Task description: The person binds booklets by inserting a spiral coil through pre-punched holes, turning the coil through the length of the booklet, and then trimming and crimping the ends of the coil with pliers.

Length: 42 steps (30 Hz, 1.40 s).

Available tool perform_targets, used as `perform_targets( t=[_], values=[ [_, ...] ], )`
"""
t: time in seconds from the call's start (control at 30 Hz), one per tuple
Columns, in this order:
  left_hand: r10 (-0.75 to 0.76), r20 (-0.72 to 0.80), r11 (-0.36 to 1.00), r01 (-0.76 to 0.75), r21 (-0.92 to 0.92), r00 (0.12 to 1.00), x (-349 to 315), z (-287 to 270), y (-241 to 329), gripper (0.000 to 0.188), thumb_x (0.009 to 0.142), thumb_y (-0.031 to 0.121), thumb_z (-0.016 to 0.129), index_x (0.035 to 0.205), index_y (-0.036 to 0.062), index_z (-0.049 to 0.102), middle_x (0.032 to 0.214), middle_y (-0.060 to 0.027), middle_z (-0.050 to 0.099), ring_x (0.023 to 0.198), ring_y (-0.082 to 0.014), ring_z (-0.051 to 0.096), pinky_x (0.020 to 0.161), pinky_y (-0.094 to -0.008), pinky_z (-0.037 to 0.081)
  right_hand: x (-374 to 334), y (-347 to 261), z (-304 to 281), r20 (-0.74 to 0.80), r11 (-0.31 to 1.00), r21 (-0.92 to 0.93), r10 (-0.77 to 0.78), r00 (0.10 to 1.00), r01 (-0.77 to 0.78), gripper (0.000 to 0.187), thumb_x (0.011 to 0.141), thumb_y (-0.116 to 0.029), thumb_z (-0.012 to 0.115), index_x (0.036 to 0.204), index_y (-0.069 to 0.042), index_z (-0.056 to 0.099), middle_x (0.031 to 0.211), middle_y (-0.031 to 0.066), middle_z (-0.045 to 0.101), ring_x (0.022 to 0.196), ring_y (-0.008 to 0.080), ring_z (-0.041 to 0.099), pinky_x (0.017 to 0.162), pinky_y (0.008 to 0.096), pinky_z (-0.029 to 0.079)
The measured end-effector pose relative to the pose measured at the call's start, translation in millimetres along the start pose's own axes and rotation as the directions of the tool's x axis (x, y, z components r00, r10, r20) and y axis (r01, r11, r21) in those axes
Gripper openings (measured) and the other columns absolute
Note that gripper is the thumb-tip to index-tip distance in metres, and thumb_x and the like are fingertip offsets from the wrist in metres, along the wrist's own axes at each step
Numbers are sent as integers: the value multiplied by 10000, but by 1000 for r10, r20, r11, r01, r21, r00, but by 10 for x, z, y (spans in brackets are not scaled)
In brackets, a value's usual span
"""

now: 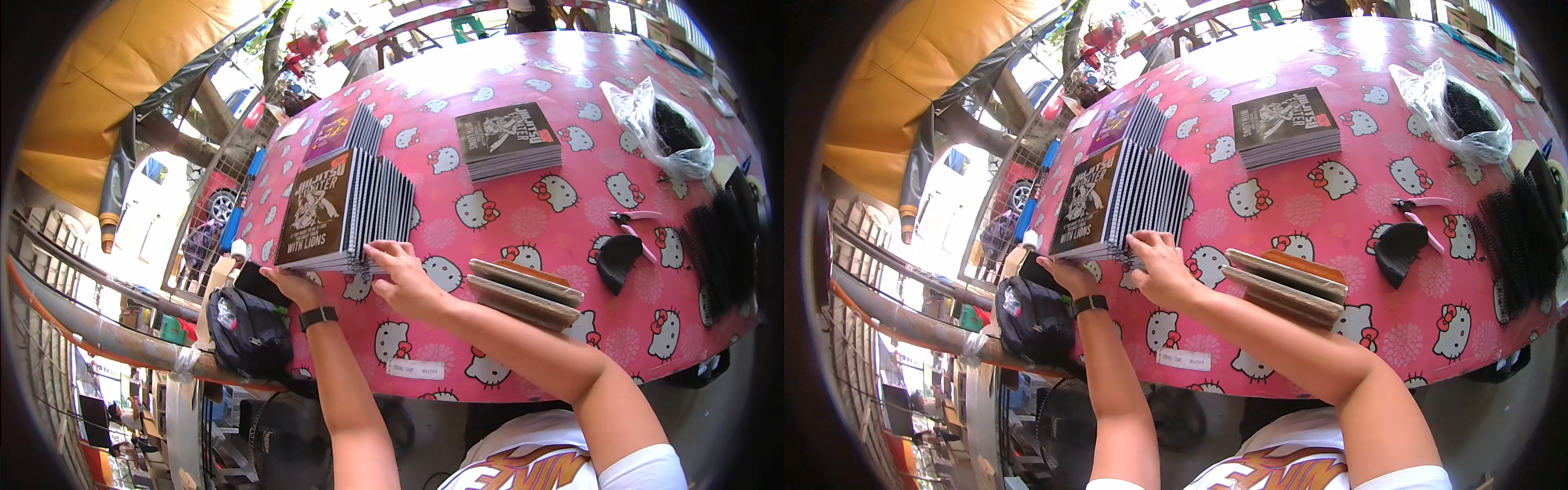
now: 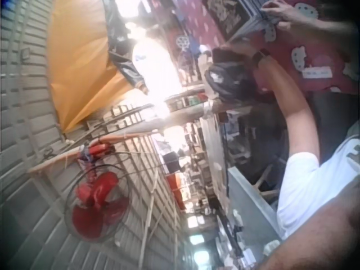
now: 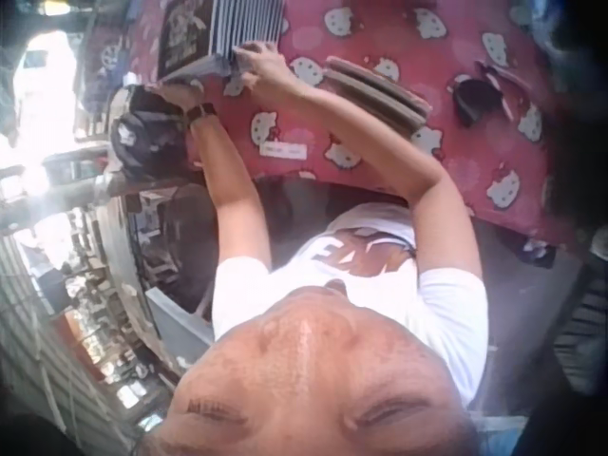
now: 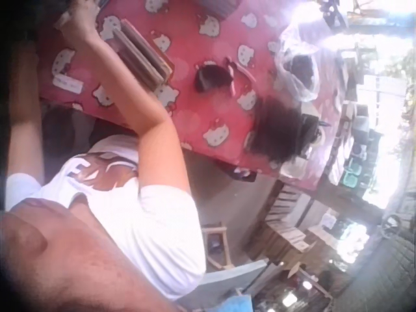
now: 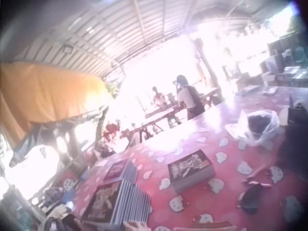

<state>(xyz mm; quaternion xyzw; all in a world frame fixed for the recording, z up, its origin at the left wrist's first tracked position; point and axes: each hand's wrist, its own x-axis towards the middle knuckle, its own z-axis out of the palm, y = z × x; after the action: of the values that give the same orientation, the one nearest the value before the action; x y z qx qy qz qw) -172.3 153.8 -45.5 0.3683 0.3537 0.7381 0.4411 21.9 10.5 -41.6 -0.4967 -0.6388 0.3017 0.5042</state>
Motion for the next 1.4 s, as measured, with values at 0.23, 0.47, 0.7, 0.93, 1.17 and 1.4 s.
perform_targets(
  t=[0.23,0.47,0.7,0.93,1.17,1.4],
  values=[
    [-51,-35,998,50,-29,998,-122,162,120,716,945,584,171,1201,-7,483,1147,-119,569,977,-211,557,829,-350,435,81,29,-34,-92,990,132,-30,995,42,570,813,-188,545,1329,-2,388,1372,160,353,1260,330,314,1052,422,254],
    [27,13,999,-28,34,1000,-137,321,209,657,954,504,263,1150,-58,540,1141,-151,587,1023,-250,569,932,-371,419,211,44,262,-41,978,-28,-210,977,209,902,892,-592,374,1431,26,-2,1489,261,-13,1396,358,-31,1121,436,71],
    [-72,6,985,70,159,997,-64,245,265,534,953,392,298,1136,-42,549,1089,-144,607,953,-250,600,870,-362,460,189,-10,333,19,983,-89,-159,987,160,1003,850,-655,390,1425,-2,-110,1494,231,-107,1390,353,-113,1099,521,72],
    [-2,33,1000,1,28,999,-62,227,193,477,935,316,310,1130,-32,571,1065,-122,616,928,-236,611,837,-360,481,165,-63,265,17,981,-141,-133,991,134,956,854,-605,444,1447,-39,-47,1511,195,-64,1398,338,-87,1081,567,80],
    [44,78,983,-57,177,996,98,70,158,436,912,265,347,1104,-40,592,1035,-121,623,914,-214,611,809,-346,489,77,-99,141,5,951,-251,-187,982,182,857,839,-476,558,1460,-107,97,1523,154,-9,1406,327,-38,1075,579,92],
    [5,105,987,-22,159,994,122,8,143,413,911,258,365,1082,-35,601,1015,-115,627,892,-210,612,794,-332,484,89,-141,66,80,927,-318,-183,980,199,784,855,-495,523,1455,-151,153,1526,126,46,1407,320,-14,1065,603,92]
  ],
)
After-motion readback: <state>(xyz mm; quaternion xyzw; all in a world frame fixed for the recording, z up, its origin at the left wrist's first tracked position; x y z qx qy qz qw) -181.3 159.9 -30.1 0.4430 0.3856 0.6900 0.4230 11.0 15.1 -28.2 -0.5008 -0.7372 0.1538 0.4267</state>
